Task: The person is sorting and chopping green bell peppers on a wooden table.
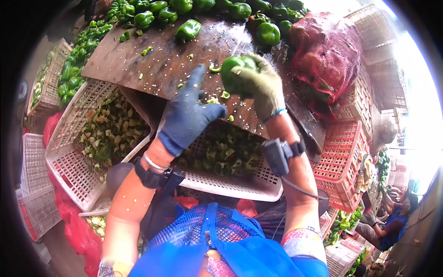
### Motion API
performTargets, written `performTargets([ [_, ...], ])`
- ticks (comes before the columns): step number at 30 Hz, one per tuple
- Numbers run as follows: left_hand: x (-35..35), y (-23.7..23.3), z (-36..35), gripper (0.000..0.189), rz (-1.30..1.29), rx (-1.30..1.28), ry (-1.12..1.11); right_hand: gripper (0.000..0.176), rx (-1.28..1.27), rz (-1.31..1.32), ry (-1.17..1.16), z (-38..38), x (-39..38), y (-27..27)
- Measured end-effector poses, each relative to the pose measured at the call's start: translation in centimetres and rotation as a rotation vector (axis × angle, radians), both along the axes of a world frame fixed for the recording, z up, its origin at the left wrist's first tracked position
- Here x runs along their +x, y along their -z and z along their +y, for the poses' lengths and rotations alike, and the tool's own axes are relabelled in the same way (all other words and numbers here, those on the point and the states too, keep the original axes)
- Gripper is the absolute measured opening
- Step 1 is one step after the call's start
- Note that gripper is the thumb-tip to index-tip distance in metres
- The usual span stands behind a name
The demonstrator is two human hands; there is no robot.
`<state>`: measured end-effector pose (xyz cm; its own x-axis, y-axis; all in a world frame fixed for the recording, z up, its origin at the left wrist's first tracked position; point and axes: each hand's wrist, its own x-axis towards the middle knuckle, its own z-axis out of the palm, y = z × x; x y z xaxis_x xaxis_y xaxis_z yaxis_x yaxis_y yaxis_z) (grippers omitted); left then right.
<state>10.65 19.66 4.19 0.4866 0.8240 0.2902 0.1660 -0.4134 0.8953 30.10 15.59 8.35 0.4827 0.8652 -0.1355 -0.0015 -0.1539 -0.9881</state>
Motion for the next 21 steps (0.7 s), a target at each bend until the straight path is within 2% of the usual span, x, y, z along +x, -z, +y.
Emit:
performTargets([
  [2, 1.2, 0.3, -0.5, 0.095, -0.107, -0.139, 0.049, 0.069, 0.112, 0.217, -0.124, -1.4, -1.9, 1.7],
  [3, 1.3, 0.1, -0.7, 0.091, -0.178, -0.098, 0.021, 0.066, 0.102, 0.266, -0.161, -2.6, -3.9, 0.6],
  [6, 0.2, -1.0, -0.7, 0.076, -0.037, -0.203, 0.158, 0.063, 0.086, 0.478, -0.192, -4.1, -4.5, 1.4],
  [7, 0.0, -1.1, -0.9, 0.063, -0.07, -0.218, 0.137, 0.061, 0.092, 0.521, -0.208, -4.6, -4.1, 1.6],
  [9, -0.7, -2.1, -0.7, 0.058, -0.223, -0.55, 0.208, 0.057, 0.094, 0.612, -0.226, -6.1, -3.4, 2.3],
  [10, -0.7, -2.4, -0.4, 0.056, -0.301, -0.713, 0.247, 0.056, 0.138, 0.423, -0.218, -6.6, -3.6, 2.9],
  [11, -0.2, -1.6, -0.3, 0.032, -0.377, -0.641, 0.205, 0.056, 0.176, 0.232, -0.208, -6.9, -3.8, 3.4],
  [12, 0.0, -1.5, 0.1, 0.029, -0.467, -0.774, 0.222, 0.055, 0.212, 0.038, -0.198, -7.3, -3.9, 3.6],
  [13, 0.1, -1.4, 0.5, 0.027, -0.555, -0.912, 0.246, 0.057, 0.299, 0.871, -0.175, -8.2, -3.2, 3.1],
  [14, 0.1, -1.1, 1.4, 0.025, -0.639, -1.049, 0.256, 0.068, 0.331, 0.966, -0.204, -9.1, -3.0, 3.3],
  [15, 0.6, 0.4, 3.1, 0.019, -0.683, -0.967, 0.231, 0.067, 0.275, 0.923, -0.229, -10.2, -2.1, 3.7],
  [16, 0.5, -0.7, 3.6, 0.032, -0.658, -0.825, 0.175, 0.067, 0.222, 0.878, -0.254, -10.8, -1.5, 3.7],
  [17, 1.4, -0.5, 4.5, 0.04, -0.428, -0.395, -0.003, 0.063, 0.23, 0.863, -0.197, -10.9, -1.4, 3.9],
  [18, 2.3, -0.7, 4.9, 0.048, -0.197, 0.037, -0.169, 0.053, 0.242, 0.919, -0.036, -10.9, -2.4, 3.0],
  [20, 2.9, -0.5, 4.2, 0.057, -0.037, 0.449, -0.298, 0.048, 0.156, 0.841, 0.093, -10.8, -2.1, 2.9],
  [21, 2.3, -0.7, 3.1, 0.058, 0.041, 0.477, -0.221, 0.045, 0.135, 0.757, 0.102, -10.9, -2.3, 2.6],
])
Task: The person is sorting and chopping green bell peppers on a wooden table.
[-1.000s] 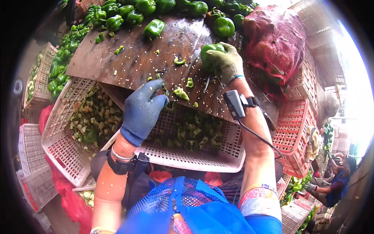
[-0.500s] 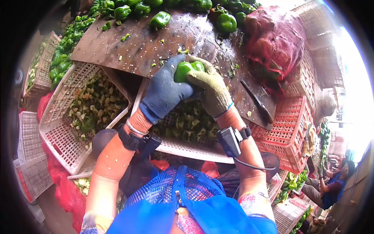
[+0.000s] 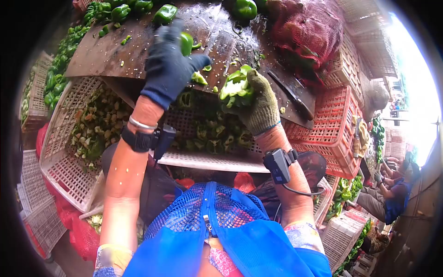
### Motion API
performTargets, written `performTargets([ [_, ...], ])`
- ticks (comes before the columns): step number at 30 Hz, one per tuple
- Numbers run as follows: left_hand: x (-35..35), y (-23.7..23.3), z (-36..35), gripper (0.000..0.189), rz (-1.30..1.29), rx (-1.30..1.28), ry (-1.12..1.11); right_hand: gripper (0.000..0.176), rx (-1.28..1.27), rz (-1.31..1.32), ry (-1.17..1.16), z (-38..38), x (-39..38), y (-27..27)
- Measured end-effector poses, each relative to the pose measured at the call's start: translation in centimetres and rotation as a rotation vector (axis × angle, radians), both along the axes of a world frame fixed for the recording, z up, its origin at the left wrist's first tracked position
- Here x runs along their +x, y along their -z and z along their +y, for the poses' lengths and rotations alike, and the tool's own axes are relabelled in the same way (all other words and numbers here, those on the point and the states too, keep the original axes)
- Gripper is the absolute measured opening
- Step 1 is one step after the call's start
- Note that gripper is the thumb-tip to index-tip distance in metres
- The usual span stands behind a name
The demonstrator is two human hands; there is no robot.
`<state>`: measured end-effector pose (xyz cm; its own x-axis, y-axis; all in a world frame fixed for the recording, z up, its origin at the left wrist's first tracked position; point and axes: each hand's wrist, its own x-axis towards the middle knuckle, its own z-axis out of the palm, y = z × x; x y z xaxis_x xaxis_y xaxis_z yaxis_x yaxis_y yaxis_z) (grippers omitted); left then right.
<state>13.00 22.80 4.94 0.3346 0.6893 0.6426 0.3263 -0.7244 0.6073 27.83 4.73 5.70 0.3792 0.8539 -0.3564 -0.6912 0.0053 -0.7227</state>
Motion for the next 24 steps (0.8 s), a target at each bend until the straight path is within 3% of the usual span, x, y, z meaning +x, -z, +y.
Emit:
performTargets([
  [1, -0.6, -0.7, -1.1, 0.059, 0.091, 0.018, 0.059, 0.044, -0.044, -0.036, 0.008, 0.0, -0.3, -0.2],
  [3, -2.0, -2.1, -4.6, 0.054, 0.267, -0.298, 0.44, 0.044, -0.119, -0.113, 0.011, 0.5, -0.6, -0.5],
  [4, -1.8, -1.8, -6.0, 0.049, 0.361, -0.276, 0.455, 0.046, -0.02, -0.111, 0.053, 1.5, -1.1, 0.4],
  [8, -1.1, 0.0, -7.8, 0.036, 0.605, -0.307, 0.473, 0.048, -0.145, -0.499, -0.054, 1.7, -4.5, -1.9],
  [11, -1.4, 2.2, -8.7, 0.033, 0.497, -0.24, 0.48, 0.045, -0.2, -0.617, -0.201, 1.5, -4.2, -2.5],
  [12, -2.0, 1.2, -9.1, 0.032, 0.469, -0.28, 0.485, 0.039, -0.184, -0.5, -0.23, 1.4, -3.9, -2.4],
  [17, -4.2, -0.2, -10.2, 0.031, 0.423, -0.403, 0.559, 0.034, -0.007, -0.818, -0.435, 0.5, -4.0, -1.6],
  [19, -5.2, -0.4, -10.8, 0.031, 0.391, -0.421, 0.604, 0.038, -0.007, -0.652, -0.45, -0.4, -4.4, -1.2],
  [21, -6.4, -0.6, -11.5, 0.029, 0.256, -0.424, 0.691, 0.045, 0.179, -1.058, -0.487, -1.3, -4.4, -0.2],
  [24, -8.6, -2.1, -11.0, 0.029, -0.015, -0.515, 0.826, 0.045, 0.088, -0.771, -0.456, -2.1, -5.1, 0.0],
])
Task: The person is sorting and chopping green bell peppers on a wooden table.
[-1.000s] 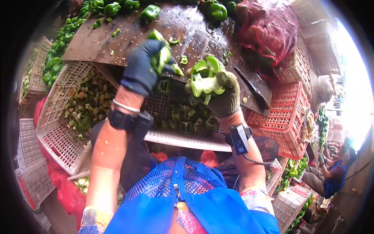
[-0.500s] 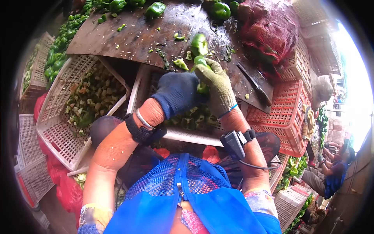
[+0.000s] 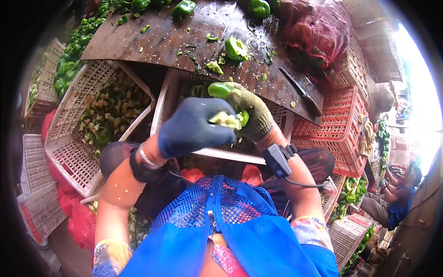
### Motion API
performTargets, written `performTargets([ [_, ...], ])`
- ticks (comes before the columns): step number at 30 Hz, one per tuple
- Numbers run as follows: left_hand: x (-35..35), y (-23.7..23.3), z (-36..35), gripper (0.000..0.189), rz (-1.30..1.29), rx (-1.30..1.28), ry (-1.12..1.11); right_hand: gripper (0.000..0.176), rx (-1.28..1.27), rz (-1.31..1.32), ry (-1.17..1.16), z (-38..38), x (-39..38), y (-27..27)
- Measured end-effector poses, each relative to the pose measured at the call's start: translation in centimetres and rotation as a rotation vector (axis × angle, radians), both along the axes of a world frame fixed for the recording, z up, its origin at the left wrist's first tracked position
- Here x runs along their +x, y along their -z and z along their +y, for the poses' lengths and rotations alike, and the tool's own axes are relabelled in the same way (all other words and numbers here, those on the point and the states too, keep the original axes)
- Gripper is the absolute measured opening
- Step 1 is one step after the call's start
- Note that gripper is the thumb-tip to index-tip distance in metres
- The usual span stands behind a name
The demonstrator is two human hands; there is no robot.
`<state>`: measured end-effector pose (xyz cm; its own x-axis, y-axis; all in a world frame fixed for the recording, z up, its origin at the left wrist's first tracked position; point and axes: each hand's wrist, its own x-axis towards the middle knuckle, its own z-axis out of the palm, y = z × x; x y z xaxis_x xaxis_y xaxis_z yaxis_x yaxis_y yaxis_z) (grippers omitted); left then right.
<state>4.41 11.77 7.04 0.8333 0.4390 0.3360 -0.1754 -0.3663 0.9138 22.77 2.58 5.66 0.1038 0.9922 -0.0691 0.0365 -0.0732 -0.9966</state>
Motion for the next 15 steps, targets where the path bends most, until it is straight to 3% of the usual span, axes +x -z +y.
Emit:
performTargets([
  [1, -1.3, -0.7, 0.9, 0.029, 0.036, -0.104, -0.065, 0.044, -0.146, 0.119, 0.007, 0.1, 0.4, -0.3],
  [3, -4.6, -3.0, 4.2, 0.031, 0.195, -0.259, -0.428, 0.043, -0.445, 0.13, -0.041, 0.7, 1.7, -2.5],
  [4, -6.7, -0.9, 7.4, 0.036, 0.138, 0.263, -0.524, 0.044, -0.643, -0.341, -0.169, 1.3, 2.5, -3.8],
  [5, -8.6, -0.7, 9.2, 0.048, 0.401, 0.2, -0.813, 0.048, -0.347, -0.96, -0.179, 1.8, 3.6, -3.2],
  [7, -10.7, 0.6, 11.1, 0.058, 0.5, 0.665, -1.218, 0.051, -0.226, -1.011, 0.086, 5.2, 7.1, -2.6],
  [10, -8.2, 1.9, 11.5, 0.06, 0.249, 0.694, -1.321, 0.051, 0.222, -1.284, 0.086, 12.9, 11.1, -0.4],
  [11, -6.6, 1.2, 10.9, 0.055, 0.181, 0.429, -1.128, 0.05, 0.298, -1.309, 0.023, 15.6, 11.9, 1.0],
  [12, -5.2, 0.8, 10.3, 0.054, 0.289, 0.315, -1.009, 0.05, 0.292, -1.268, -0.029, 17.5, 12.9, 3.2],
  [13, -3.9, 0.4, 9.9, 0.054, 0.39, 0.203, -0.887, 0.048, -0.29, -1.094, -0.103, 17.6, 9.7, 0.3],
  [15, -1.4, 2.7, 9.6, 0.049, 0.239, -0.045, -0.691, 0.042, -0.125, -1.203, -0.17, 17.7, 11.0, 2.8],
])
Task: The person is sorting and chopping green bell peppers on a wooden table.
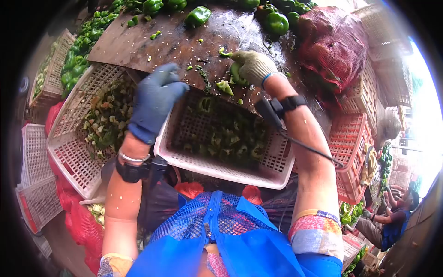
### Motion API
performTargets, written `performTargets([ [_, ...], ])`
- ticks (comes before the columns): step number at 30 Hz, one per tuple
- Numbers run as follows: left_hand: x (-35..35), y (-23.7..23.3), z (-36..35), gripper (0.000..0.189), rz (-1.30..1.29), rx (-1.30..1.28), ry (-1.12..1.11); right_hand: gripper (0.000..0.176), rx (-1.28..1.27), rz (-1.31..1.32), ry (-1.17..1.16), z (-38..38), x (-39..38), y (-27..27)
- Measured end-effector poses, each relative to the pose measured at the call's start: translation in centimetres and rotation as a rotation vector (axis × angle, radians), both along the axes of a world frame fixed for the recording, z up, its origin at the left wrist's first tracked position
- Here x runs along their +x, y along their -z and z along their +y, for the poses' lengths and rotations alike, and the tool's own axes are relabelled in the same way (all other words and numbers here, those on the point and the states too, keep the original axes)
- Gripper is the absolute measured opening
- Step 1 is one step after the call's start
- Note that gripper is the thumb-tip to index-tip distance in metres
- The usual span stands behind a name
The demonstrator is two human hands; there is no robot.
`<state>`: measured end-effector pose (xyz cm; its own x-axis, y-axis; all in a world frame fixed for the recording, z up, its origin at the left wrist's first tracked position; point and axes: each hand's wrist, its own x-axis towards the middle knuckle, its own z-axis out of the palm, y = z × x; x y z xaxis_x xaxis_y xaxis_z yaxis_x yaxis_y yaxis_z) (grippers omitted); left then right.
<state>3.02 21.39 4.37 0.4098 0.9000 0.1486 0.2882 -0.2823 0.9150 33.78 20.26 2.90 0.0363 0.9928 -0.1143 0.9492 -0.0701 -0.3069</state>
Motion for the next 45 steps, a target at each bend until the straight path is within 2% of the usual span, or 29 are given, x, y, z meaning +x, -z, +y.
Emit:
performTargets([
  [1, 1.3, 1.0, -0.3, 0.048, -0.002, -0.091, 0.034, 0.039, 0.009, 0.004, 0.077, -0.7, -0.4, 0.1],
  [4, 4.7, 2.4, -1.7, 0.044, -0.003, -0.303, 0.131, 0.034, 0.04, 0.425, 0.498, -3.7, -2.4, -0.9],
  [6, 6.4, 2.4, -3.0, 0.042, 0.008, -0.371, 0.171, 0.033, 0.174, 0.571, 0.693, -5.7, -5.3, -2.2],
  [9, 7.9, 3.2, -4.3, 0.038, 0.018, -0.239, 0.138, 0.038, 0.333, 0.674, 0.748, -7.9, -8.2, -2.4],
  [10, 8.0, 3.3, -4.7, 0.037, 0.017, -0.19, 0.11, 0.044, 0.374, 0.745, 0.66, -8.9, -8.8, -2.6],
  [11, 8.0, 3.4, -5.0, 0.034, -0.085, -0.247, 0.086, 0.052, 0.415, 0.815, 0.568, -10.0, -9.5, -2.8],
  [12, 7.7, 3.1, -4.9, 0.032, -0.117, -0.247, 0.127, 0.059, 0.454, 0.882, 0.474, -10.7, -10.0, -3.0],
  [15, 6.7, 2.9, -5.4, 0.029, -0.161, -0.225, 0.2, 0.069, 0.044, 1.353, 0.439, -12.6, -8.8, -4.9],
  [16, 6.6, 3.3, -5.9, 0.029, -0.145, -0.193, 0.187, 0.069, -0.073, 1.314, 0.476, -13.0, -8.8, -6.0],
  [18, 6.7, 3.4, -6.0, 0.029, -0.013, -0.106, 0.159, 0.066, 0.013, 1.063, 0.539, -13.1, -10.5, -5.8],
  [20, 6.9, 3.2, -6.5, 0.031, 0.222, -0.02, 0.137, 0.066, 0.207, 0.729, 0.464, -13.2, -11.2, -3.8],
  [22, 6.6, 2.6, -6.4, 0.034, 0.073, -0.127, 0.164, 0.067, 0.312, 0.485, 0.427, -13.6, -12.4, -3.5],
  [24, 6.0, 2.1, -5.8, 0.033, -0.087, -0.175, 0.217, 0.072, 0.312, 0.517, 0.398, -14.1, -12.9, -3.9],
  [27, 6.0, 2.5, -5.7, 0.035, 0.01, -0.139, 0.177, 0.072, 0.328, 0.463, 0.373, -14.8, -14.2, -5.0],
  [30, 5.7, 2.4, -6.0, 0.033, 0.031, -0.097, 0.137, 0.06, 0.404, 0.518, 0.415, -15.0, -14.7, -4.2],
  [33, 5.2, 2.2, -5.5, 0.03, 0.049, -0.013, 0.155, 0.055, 0.334, 0.925, 0.537, -14.8, -14.1, -4.9],
  [36, 3.7, 2.8, -4.5, 0.025, -0.122, 0.119, 0.358, 0.05, 0.235, 1.3, 0.561, -14.6, -13.0, -7.6],
  [37, 2.0, -1.7, -5.8, 0.024, -0.256, -0.562, 0.411, 0.048, 0.178, 1.311, 0.453, -14.5, -11.2, -7.0],
  [38, 1.2, -2.9, -6.1, 0.024, -0.298, -0.575, 0.481, 0.046, 0.123, 1.32, 0.348, -14.8, -9.9, -6.0],
  [39, 0.3, -3.4, -5.9, 0.025, -0.34, -0.587, 0.55, 0.043, 0.118, 1.423, 0.395, -15.0, -10.2, -5.6],
  [40, -0.7, -3.9, -5.4, 0.025, -0.387, -0.591, 0.61, 0.042, 0.091, 1.286, 0.354, -15.1, -10.0, -5.6],
  [42, -3.7, -5.1, -3.9, 0.023, -0.195, -0.265, 0.342, 0.042, 0.031, 1.016, 0.27, -15.5, -9.2, -5.8],
  [44, -7.9, -1.2, 0.7, 0.028, 0.29, 0.425, -0.12, 0.055, -0.334, 0.488, 0.277, -14.9, -7.0, -6.0],
  [45, -9.3, -1.6, 1.6, 0.03, 0.357, 0.578, -0.276, 0.057, -0.205, 0.277, 0.216, -14.7, -6.2, -5.2],
])
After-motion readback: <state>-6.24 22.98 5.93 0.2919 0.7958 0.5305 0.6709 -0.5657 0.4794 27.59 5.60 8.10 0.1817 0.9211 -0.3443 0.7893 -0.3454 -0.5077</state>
